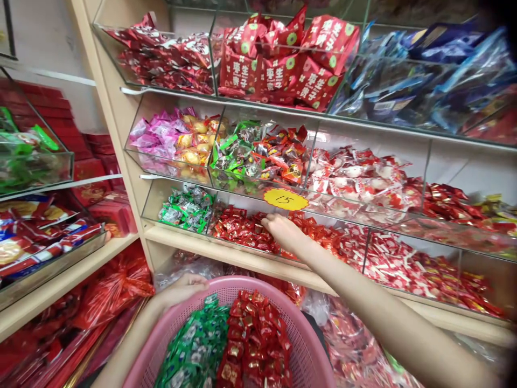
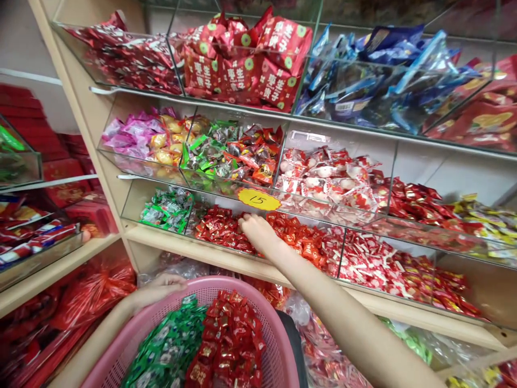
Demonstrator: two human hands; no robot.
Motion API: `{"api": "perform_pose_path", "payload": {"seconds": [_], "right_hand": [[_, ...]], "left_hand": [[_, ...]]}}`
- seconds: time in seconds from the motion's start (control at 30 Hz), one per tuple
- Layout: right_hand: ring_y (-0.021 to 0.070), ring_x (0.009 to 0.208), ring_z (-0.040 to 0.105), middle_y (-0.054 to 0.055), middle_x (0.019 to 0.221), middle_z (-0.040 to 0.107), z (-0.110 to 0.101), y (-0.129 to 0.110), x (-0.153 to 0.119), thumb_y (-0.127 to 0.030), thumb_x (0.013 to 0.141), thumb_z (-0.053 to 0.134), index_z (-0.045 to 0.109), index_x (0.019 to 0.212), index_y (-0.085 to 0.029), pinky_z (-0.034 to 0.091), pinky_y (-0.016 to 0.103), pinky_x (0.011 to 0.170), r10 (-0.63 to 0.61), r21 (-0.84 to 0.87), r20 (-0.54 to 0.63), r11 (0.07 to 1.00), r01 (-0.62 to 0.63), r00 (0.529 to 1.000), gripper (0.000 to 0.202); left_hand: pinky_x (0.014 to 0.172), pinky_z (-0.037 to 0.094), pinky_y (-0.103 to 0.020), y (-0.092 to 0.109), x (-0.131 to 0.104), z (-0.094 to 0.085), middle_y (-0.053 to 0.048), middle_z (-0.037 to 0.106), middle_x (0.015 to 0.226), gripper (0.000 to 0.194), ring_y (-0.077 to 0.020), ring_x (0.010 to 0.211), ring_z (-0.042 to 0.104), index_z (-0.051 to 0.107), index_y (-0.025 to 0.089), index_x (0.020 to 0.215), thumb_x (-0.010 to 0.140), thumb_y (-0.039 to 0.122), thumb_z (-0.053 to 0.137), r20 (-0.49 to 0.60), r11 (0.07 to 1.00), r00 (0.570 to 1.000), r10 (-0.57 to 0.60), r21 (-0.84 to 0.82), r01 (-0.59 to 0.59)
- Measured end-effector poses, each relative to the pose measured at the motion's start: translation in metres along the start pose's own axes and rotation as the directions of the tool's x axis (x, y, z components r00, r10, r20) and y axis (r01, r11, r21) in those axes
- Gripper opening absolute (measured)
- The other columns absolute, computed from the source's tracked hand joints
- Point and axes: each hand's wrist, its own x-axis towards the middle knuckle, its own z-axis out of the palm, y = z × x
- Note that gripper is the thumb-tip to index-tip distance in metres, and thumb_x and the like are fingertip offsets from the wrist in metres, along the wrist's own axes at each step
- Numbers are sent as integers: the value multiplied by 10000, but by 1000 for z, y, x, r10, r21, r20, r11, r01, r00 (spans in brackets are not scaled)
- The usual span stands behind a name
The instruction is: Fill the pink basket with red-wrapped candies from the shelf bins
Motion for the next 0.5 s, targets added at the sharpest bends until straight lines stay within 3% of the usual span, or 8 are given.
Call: {"api": "perform_pose_path", "payload": {"seconds": [0.17,0.37,0.5], "right_hand": [[207,940,545,139,1001,579,17,5,35,-84,802,373,538,998,-151,408,274,732,143,91,170,983,-160,975,265],[253,939,542,156,1025,577,46,-7,60,-271,772,483,547,1020,-135,431,315,698,213,153,242,955,-254,947,289],[259,975,513,157,1044,565,55,-7,62,-272,724,543,509,1080,-133,415,329,732,238,181,233,942,-283,943,384]], "left_hand": [[599,367,-219,3,0,4,-30,599,748,425,-158,681,509,605,95,844,668,475,534,-34,996,998,55,-72,-58],[521,319,-199,9,-1,9,-4,560,624,372,-118,566,467,603,96,739,655,455,552,-40,987,995,93,-125,-97],[517,317,-200,8,-2,9,-1,563,613,382,-114,548,459,609,100,729,639,467,557,-46,988,996,81,-128,-87]]}}
